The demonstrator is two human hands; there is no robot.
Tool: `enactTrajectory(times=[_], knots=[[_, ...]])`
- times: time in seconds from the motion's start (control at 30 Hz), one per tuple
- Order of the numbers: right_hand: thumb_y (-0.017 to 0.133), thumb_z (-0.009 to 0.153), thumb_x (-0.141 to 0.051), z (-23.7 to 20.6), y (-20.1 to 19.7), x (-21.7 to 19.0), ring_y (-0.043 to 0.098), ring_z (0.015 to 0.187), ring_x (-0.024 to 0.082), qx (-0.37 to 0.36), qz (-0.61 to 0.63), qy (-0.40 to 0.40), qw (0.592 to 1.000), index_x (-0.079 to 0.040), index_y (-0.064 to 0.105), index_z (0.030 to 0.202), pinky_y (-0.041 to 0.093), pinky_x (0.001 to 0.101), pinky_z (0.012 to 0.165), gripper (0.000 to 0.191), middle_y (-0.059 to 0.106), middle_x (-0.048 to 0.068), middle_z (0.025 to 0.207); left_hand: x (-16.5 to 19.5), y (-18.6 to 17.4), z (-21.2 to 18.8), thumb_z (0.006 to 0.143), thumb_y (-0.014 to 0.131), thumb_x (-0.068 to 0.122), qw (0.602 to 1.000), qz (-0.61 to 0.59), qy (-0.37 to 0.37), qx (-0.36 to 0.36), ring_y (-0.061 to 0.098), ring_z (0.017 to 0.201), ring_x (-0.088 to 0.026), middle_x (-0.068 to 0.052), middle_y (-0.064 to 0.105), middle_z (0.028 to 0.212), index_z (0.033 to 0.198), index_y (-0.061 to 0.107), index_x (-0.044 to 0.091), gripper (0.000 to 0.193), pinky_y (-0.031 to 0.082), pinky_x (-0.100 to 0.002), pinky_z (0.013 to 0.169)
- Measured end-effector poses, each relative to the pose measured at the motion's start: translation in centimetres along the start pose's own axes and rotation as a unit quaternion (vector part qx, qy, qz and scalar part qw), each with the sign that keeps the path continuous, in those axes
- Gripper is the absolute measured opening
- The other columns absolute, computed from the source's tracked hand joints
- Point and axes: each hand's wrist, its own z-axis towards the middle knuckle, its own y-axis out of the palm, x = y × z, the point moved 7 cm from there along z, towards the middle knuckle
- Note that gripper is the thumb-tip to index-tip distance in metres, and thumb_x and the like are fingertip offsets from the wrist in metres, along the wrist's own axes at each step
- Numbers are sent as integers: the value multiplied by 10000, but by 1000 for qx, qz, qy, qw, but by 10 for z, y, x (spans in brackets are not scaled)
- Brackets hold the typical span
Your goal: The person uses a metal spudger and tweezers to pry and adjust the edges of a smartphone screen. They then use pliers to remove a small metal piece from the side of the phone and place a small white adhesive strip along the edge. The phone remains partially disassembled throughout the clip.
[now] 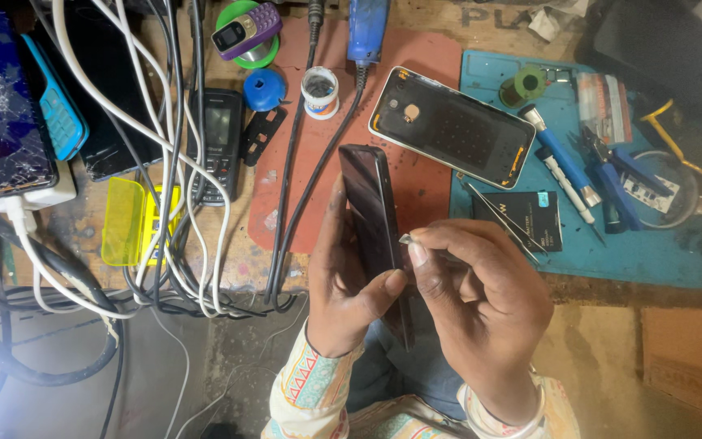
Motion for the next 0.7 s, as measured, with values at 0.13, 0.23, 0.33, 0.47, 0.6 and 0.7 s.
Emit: enactTrajectory(times=[0.13,0.23,0.33,0.47,0.6,0.7], knots=[[679,981,112,1,1,-1,684,935,88,-6,-9,2,1000,70,660,1178,575,201,722,203,665,129,1162,-3,-2,-2,781,702,-1,1000,-7,-14,-3,381,1550,-307,-225,373,1644,1655,192,-37,1012,295,-415,1293],[674,981,116,1,1,-2,684,934,87,-11,-15,4,1000,71,659,1181,579,202,722,206,664,127,1156,-4,-3,-2,775,701,-1,1000,-12,-19,-5,400,1533,-315,-228,388,1628,1656,202,-32,1013,308,-420,1282],[672,979,117,1,2,-3,686,934,87,-10,-22,1,1000,70,662,1180,582,200,723,206,664,127,1155,-5,-3,-2,771,701,-4,1000,-21,-21,-3,405,1524,-317,-225,391,1622,1654,206,-28,1013,315,-425,1274],[673,983,115,0,2,-6,687,913,81,-6,-40,-3,999,63,665,1179,576,193,708,203,671,125,1140,-4,-3,-2,767,702,-7,1000,-25,-15,-4,381,1543,-303,-211,377,1638,1655,207,-27,1017,297,-416,1286],[672,985,110,-2,2,-7,673,888,69,-2,-45,-8,999,60,661,1190,547,186,685,211,669,127,1147,-3,-3,-2,767,709,-15,1000,-12,-11,-6,374,1558,-299,-211,376,1644,1656,208,-31,1021,285,-409,1299],[683,979,105,-3,3,-8,679,859,66,-3,-57,-7,998,54,670,1177,542,183,652,206,683,119,1113,-4,-3,-3,763,707,-17,1000,-18,-15,-5,384,1547,-302,-214,382,1635,1656,207,-34,1024,296,-412,1293]])
